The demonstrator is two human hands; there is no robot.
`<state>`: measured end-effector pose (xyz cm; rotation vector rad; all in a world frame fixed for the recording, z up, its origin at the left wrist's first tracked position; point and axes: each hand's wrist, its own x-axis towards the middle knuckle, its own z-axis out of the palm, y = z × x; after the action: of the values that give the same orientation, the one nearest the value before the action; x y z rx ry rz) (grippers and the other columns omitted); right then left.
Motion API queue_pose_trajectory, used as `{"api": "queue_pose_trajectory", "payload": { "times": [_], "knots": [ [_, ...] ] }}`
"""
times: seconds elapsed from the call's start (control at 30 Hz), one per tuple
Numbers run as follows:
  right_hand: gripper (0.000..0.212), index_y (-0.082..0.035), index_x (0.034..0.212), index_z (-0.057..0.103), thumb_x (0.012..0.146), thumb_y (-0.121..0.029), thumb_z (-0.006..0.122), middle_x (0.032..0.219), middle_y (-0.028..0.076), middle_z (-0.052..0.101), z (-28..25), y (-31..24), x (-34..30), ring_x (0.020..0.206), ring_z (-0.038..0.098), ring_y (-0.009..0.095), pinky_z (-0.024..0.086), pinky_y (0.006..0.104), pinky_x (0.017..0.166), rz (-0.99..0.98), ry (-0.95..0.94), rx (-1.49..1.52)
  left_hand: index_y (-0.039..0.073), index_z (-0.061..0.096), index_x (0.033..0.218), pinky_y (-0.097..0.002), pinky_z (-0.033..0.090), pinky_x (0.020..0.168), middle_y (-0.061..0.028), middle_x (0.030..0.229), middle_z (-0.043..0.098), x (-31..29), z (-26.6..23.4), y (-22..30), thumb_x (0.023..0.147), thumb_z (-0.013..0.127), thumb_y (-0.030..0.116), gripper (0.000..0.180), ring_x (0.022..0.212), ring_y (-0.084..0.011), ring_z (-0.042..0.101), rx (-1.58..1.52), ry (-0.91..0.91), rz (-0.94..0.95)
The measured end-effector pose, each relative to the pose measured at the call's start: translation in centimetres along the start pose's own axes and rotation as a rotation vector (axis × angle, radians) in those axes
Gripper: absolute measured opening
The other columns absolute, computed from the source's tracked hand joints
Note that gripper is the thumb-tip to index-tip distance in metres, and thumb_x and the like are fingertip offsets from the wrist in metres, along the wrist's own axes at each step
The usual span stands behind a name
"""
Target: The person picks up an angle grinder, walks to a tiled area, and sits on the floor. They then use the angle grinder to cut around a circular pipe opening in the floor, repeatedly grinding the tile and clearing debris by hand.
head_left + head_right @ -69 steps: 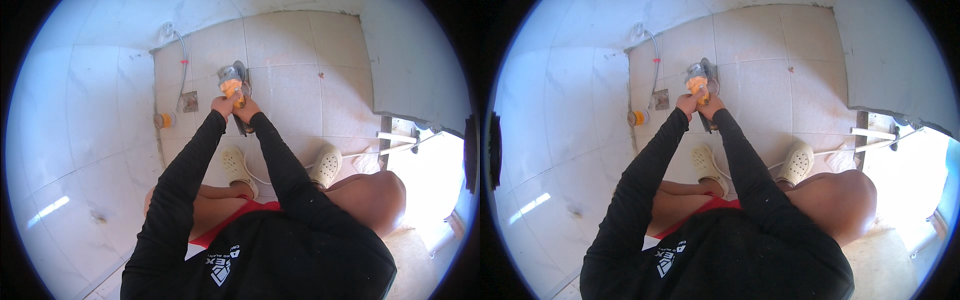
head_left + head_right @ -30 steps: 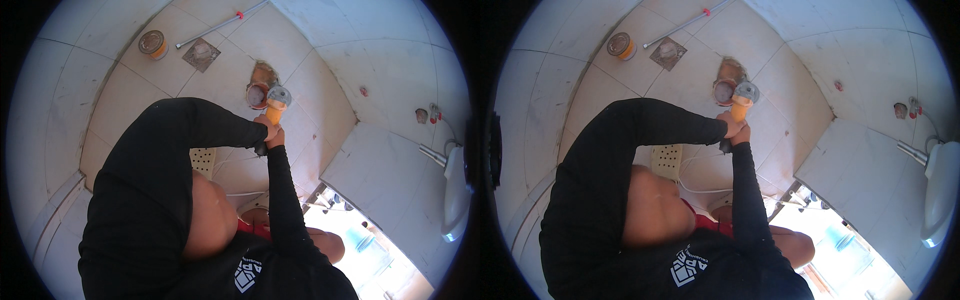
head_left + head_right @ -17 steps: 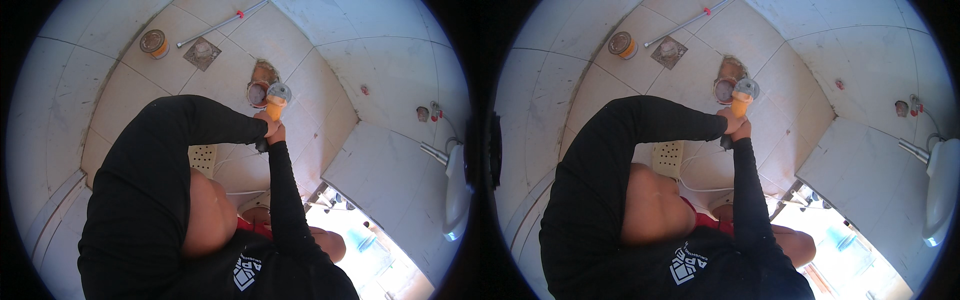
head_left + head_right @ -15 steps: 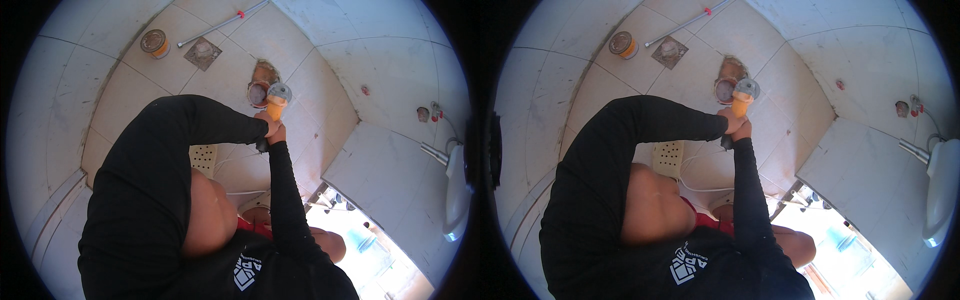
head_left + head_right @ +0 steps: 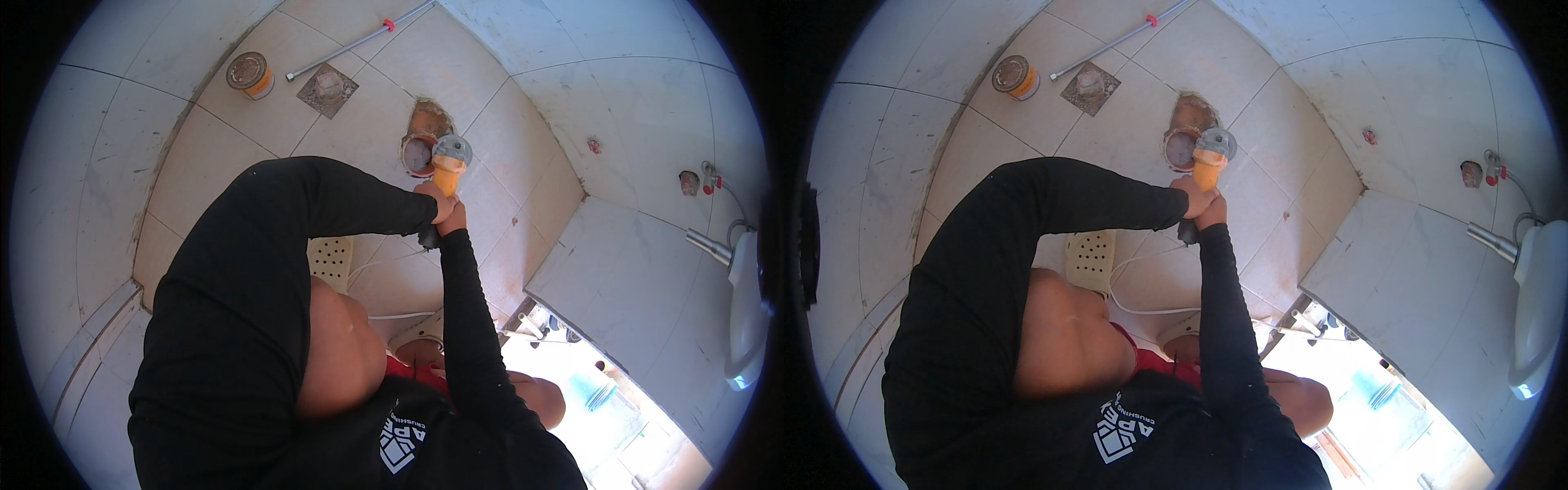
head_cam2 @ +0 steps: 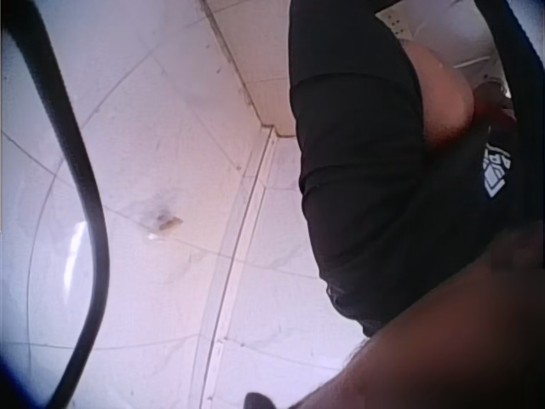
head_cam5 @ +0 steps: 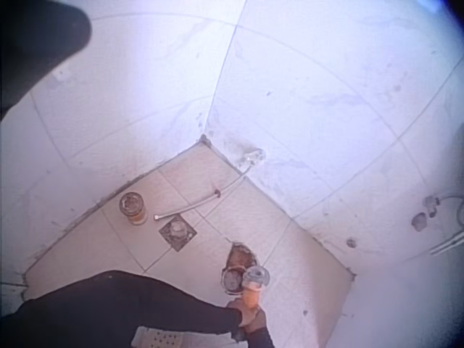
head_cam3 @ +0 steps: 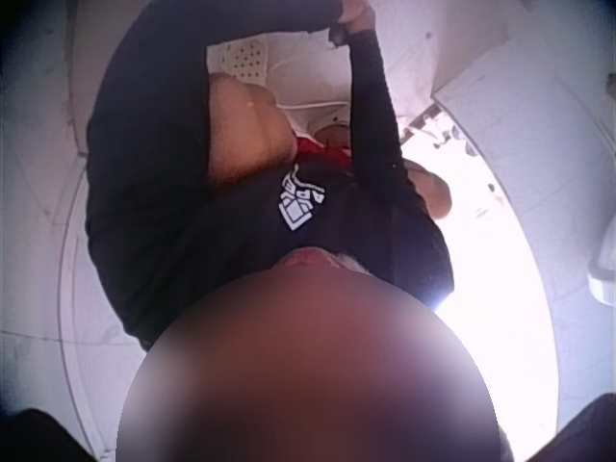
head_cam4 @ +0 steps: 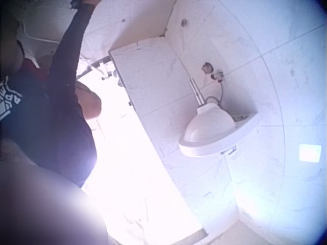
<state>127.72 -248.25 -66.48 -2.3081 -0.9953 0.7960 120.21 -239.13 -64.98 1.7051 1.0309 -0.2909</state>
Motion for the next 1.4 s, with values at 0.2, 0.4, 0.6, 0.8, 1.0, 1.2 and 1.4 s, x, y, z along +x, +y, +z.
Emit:
{"api": "queue_pose_trajectory", "payload": {
  "times": [0.2,0.4,0.6,0.8,1.0,1.2,1.4],
  "knots": [
    [0.03,0.002,0.098,0.065,0.085,-0.024,0.068,0.09,0.02,0.071,-0.1,0.2,0.1,0.086,0.07,0.034,0.054,0.0399,0.071,0.021,-0.011,0.043,-0.003,0.061,0.112,-0.0401,0.047,0.093,-0.0243,0.111,0.064,0.0,-0.1,0.2,0.089,0.049,0.059,0.068,0.108,-0.0356,0.062,-0.029,-0.002,-0.021],
    [0.026,0.002,0.099,0.064,0.086,-0.021,0.067,0.093,0.019,0.071,-0.1,0.5,0.4,0.089,0.07,0.033,0.054,0.0388,0.072,-0.03,-0.045,0.058,-0.003,0.061,0.112,-0.04,0.047,0.094,-0.0243,0.112,0.064,0.1,-0.1,0.5,0.089,0.048,0.059,0.067,0.108,-0.0352,0.062,0.004,-0.003,-0.018],
    [0.025,0.002,0.099,0.063,0.087,-0.02,0.066,0.093,0.018,0.071,-0.2,0.5,0.2,0.089,0.07,0.032,0.054,0.0384,0.072,-0.01,-0.045,0.068,-0.003,0.062,0.112,-0.0401,0.047,0.093,-0.0244,0.113,0.064,0.0,-0.3,0.5,0.09,0.048,0.059,0.067,0.108,-0.0355,0.062,0.005,-0.009,-0.026],
    [0.029,0.003,0.099,0.063,0.086,-0.024,0.066,0.092,0.02,0.071,0.1,0.7,0.6,0.088,0.07,0.032,0.054,0.039,0.071,0.001,-0.03,0.067,-0.003,0.062,0.111,-0.0404,0.048,0.093,-0.0242,0.113,0.064,0.0,-0.1,0.5,0.09,0.048,0.058,0.066,0.108,-0.0357,0.062,0.021,0.021,-0.021],
    [0.032,0.003,0.097,0.064,0.084,-0.026,0.068,0.09,0.021,0.07,0.0,0.7,0.9,0.087,0.07,0.035,0.054,0.0403,0.071,-0.019,-0.031,0.093,-0.003,0.062,0.111,-0.0406,0.048,0.092,-0.0237,0.11,0.065,0.3,-0.3,0.5,0.09,0.048,0.057,0.064,0.106,-0.0353,0.063,0.023,0.036,0.038],
    [0.036,0.004,0.098,0.063,0.082,-0.028,0.07,0.09,0.022,0.07,-0.3,0.2,1.4,0.086,0.07,0.036,0.054,0.041,0.071,-0.02,-0.029,0.043,-0.003,0.062,0.111,-0.0401,0.048,0.093,-0.0239,0.111,0.065,0.1,-0.9,0.9,0.09,0.051,0.055,0.063,0.107,-0.0349,0.063,-0.038,0.059,0.009],
    [0.037,0.003,0.099,0.063,0.082,-0.029,0.07,0.091,0.023,0.07,-0.2,0.6,1.3,0.088,0.069,0.036,0.053,0.0413,0.072,0.004,-0.05,0.069,-0.004,0.061,0.112,-0.0395,0.048,0.093,-0.0243,0.111,0.065,-0.3,-1.1,1.0,0.089,0.051,0.056,0.064,0.107,-0.035,0.062,-0.017,0.04,0.003]
  ]
}}
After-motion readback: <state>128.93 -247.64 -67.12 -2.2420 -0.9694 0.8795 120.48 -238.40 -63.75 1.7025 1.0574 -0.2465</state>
